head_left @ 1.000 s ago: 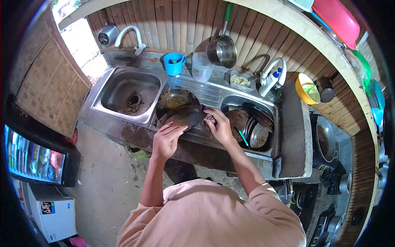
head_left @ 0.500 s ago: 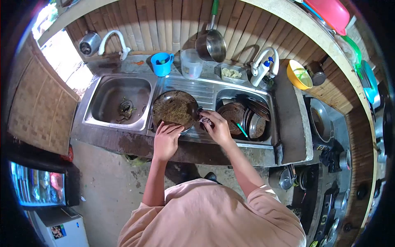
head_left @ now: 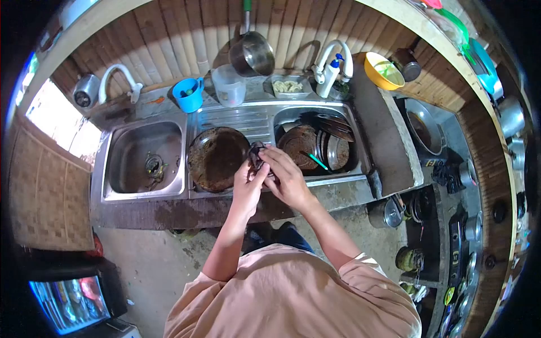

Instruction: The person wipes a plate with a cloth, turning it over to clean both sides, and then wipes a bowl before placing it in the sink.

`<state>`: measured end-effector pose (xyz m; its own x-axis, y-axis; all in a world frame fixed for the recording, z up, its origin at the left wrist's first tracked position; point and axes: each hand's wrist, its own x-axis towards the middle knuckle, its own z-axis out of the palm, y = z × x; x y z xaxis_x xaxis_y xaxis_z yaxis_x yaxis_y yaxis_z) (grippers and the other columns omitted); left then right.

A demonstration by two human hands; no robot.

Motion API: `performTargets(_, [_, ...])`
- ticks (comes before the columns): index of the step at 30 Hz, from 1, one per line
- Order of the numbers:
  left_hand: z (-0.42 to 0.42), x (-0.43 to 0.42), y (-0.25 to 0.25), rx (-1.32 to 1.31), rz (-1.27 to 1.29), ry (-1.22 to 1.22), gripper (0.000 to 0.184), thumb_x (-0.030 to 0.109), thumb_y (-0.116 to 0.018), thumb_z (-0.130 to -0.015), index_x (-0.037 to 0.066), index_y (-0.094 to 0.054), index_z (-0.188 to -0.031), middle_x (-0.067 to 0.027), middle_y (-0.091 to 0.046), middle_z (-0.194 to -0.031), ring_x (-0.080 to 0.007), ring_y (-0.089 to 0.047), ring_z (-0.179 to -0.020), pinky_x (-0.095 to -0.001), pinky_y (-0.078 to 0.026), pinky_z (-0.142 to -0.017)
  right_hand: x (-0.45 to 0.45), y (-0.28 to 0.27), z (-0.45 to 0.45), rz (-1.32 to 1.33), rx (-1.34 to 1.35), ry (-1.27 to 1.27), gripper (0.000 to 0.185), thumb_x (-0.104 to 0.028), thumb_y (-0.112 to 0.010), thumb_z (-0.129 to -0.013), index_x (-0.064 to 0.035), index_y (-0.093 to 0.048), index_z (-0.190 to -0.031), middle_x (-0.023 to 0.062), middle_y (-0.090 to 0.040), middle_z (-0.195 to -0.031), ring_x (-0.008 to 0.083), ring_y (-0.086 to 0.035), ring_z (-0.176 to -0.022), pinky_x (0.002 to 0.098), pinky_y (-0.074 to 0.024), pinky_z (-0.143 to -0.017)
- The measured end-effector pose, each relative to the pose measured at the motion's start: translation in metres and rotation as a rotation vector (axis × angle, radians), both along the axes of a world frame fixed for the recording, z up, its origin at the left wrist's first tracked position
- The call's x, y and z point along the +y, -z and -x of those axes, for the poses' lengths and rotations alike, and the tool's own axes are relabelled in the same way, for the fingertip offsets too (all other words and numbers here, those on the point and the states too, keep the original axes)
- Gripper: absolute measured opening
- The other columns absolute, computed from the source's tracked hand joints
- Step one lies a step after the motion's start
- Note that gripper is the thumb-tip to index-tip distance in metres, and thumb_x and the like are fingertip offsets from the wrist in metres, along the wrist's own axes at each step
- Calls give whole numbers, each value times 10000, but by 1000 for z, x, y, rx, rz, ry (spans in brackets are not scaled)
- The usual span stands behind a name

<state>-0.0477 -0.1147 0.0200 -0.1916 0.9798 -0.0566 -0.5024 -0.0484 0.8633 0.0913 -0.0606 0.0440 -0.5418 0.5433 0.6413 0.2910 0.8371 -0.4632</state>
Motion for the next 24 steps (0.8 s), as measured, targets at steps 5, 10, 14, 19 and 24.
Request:
performTargets(5, [-10,18,2,21,-14,43,315,26,-757,-939,6,-651,-1235,-48,-717,-1066,-114,-689,-950,-284,-569,-813,-11,-8,-36,77,-200,93,766,-190,-808,-854,-39,-470,-1524,186,-431,-1588,416,-401,-1481,486,-375,-1209])
performTargets(10, [-41,32,9,78,86,59,366,-23,-797,-877,12,-644,-1207,-67,-719,-1087,-137,-703,-953,-305,-590,-814,-8,20,-73,219,-116,143,760,-79,-812,-808,-72,-510,-1505,191,-494,-1535,414,-531,-1358,461,-471,-1118])
performTargets(14, [-65,53,22,103,42,99,454,-75,-812,-832,12,-631,-1240,-75,-717,-1134,-140,-697,-981,-300,-589,-827,-1,31,-96,216,-63,243,750,23,-786,-736,-103,-581,-1446,176,-561,-1468,402,-594,-1269,460,-517,-1051])
performTargets(19, [-93,84,14,183,54,128,455,-130,-799,-803,2,-651,-1213,-77,-714,-1139,-169,-699,-1032,-308,-585,-897,26,45,-130,202,-61,326,688,88,-741,-696,-88,-640,-1353,166,-613,-1393,403,-617,-1218,458,-532,-1024])
performTargets(24, [-110,156,16,373,-74,97,389,-8,-806,-866,14,-667,-1229,-72,-704,-1178,-162,-681,-1085,-326,-575,-926,50,57,-184,228,-64,481,568,72,-751,-744,-40,-671,-1296,186,-649,-1322,391,-638,-1208,444,-536,-1005])
